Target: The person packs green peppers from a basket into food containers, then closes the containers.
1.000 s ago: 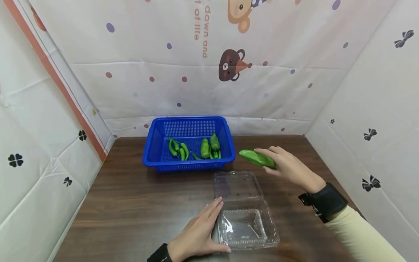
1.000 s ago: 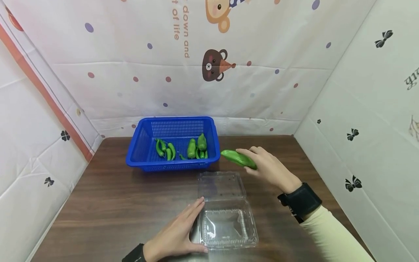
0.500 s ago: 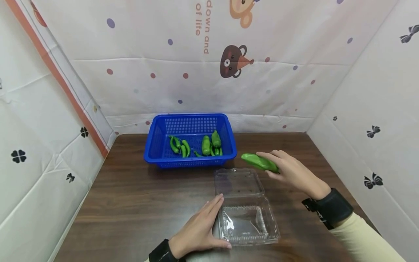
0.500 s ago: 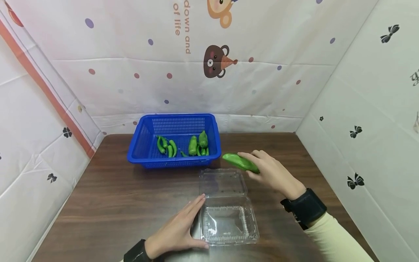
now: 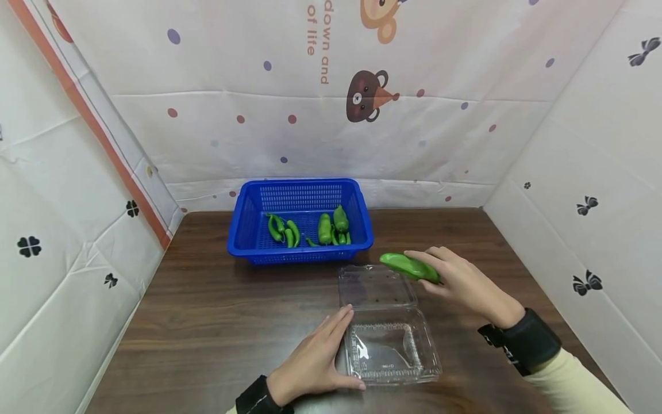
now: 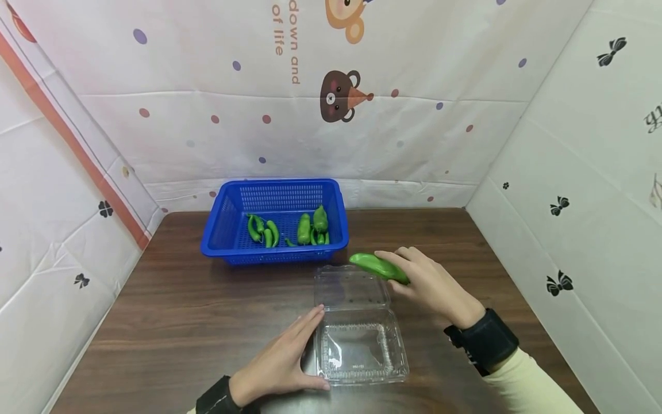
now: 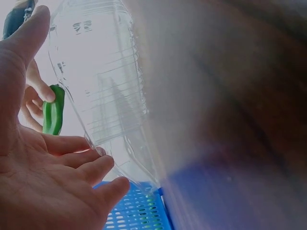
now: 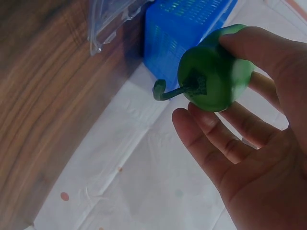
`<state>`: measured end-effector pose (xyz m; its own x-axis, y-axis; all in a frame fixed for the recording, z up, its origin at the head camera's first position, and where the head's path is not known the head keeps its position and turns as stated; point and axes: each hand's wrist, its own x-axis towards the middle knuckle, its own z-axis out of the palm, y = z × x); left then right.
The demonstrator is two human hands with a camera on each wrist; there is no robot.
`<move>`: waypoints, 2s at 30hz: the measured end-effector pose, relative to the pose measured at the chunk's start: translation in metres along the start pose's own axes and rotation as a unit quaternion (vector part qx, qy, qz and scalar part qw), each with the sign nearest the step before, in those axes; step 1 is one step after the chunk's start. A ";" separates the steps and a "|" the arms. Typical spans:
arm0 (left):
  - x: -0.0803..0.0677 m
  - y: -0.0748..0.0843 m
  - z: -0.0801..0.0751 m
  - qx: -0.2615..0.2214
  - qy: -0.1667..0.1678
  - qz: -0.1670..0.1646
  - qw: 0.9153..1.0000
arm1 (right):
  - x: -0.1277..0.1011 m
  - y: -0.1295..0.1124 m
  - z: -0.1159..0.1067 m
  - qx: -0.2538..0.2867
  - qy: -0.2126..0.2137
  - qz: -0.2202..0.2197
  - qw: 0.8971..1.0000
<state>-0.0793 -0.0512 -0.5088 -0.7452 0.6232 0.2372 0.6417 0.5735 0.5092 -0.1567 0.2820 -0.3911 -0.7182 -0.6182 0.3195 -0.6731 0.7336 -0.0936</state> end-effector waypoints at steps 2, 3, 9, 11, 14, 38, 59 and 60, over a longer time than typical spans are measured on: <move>0.000 0.000 0.000 -0.002 0.000 -0.001 1.000 | -0.002 -0.002 0.002 0.002 0.002 0.000 1.000; 0.000 0.000 0.000 -0.001 0.000 -0.001 1.000 | -0.003 -0.003 0.003 0.002 0.002 0.000 1.000; 0.000 0.001 0.000 -0.001 0.001 -0.008 1.000 | -0.008 -0.010 0.008 0.007 -0.008 0.002 1.000; 0.000 0.001 0.000 -0.004 0.003 -0.011 1.000 | -0.010 -0.013 0.010 0.010 -0.012 0.001 1.000; 0.000 0.001 0.000 -0.012 0.003 -0.013 1.000 | -0.012 -0.015 0.012 0.015 -0.010 -0.002 1.000; 0.005 -0.003 0.001 -0.018 0.009 0.003 1.000 | -0.022 -0.038 0.035 0.032 -0.029 -0.047 0.998; 0.006 -0.001 -0.001 -0.017 0.001 0.003 1.000 | -0.024 -0.048 0.047 0.060 -0.079 -0.084 0.992; 0.006 -0.001 -0.001 -0.017 0.001 0.004 1.000 | -0.024 -0.048 0.047 0.060 -0.083 -0.084 0.991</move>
<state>-0.0843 -0.0490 -0.5073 -0.7408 0.6262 0.2431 0.6408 0.5502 0.5354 -0.1152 0.2478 -0.4390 -0.6071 -0.7735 0.1820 -0.7943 0.5841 -0.1668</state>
